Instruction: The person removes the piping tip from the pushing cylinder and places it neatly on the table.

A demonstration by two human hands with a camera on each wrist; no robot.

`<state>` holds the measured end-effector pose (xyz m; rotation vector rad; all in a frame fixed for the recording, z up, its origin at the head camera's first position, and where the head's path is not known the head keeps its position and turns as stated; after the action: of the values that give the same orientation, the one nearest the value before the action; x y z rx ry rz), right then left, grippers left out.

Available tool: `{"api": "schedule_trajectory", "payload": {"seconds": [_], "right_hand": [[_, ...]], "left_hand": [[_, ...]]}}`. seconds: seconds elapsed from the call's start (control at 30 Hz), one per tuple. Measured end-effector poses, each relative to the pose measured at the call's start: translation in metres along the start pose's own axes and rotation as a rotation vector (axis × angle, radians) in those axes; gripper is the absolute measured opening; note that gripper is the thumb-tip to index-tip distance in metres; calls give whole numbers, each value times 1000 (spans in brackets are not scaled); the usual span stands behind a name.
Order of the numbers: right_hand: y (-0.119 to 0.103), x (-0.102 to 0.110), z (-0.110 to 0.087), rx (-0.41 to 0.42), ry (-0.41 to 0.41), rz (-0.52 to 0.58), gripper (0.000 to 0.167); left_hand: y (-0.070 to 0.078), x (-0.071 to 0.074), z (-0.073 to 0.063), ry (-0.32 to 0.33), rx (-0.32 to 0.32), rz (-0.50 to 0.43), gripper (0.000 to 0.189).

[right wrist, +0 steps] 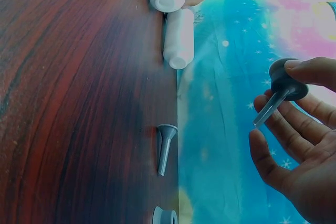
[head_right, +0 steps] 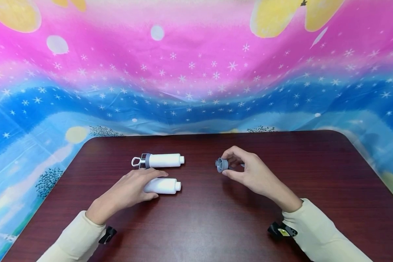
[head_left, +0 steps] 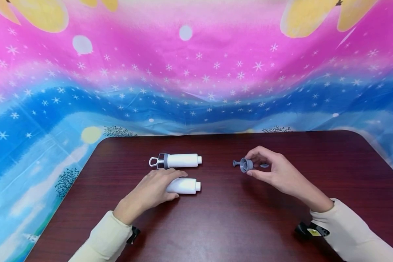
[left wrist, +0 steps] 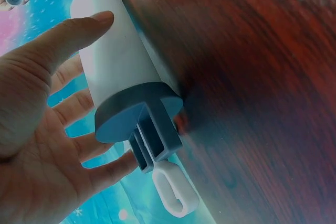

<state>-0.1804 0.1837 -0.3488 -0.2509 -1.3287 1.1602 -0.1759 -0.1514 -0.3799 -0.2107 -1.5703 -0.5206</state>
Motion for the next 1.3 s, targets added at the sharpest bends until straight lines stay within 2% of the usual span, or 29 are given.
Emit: {"api": "schedule_trajectory", "payload": {"seconds": [0.27, 0.47, 0.7, 1.03, 1.3], "right_hand": [[0, 0, 0, 21, 7, 2, 33], [-1, 0, 1, 38, 13, 2, 32], [-2, 1, 0, 27, 1, -12, 31], [-5, 0, 0, 54, 22, -14, 31], [-9, -1, 2, 54, 29, 31, 30]], "left_hand": [[4, 3, 0, 24, -2, -4, 58], [15, 11, -1, 65, -14, -22, 56], [37, 21, 2, 157, -93, -22, 52], [74, 33, 19, 357, -243, -79, 49], [93, 36, 29, 424, -287, -139, 47]]}}
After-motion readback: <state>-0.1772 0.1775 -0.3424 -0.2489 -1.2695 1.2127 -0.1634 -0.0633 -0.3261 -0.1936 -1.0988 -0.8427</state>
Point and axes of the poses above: each hand's wrist, its own z-axis towards the middle knuckle, its own x-axis out of the back of the hand, y = z × x, the point moved 4 cm from there along z, towards the middle knuckle, and after that the axes turned 8 degrees about x, right-handed, at the moved point
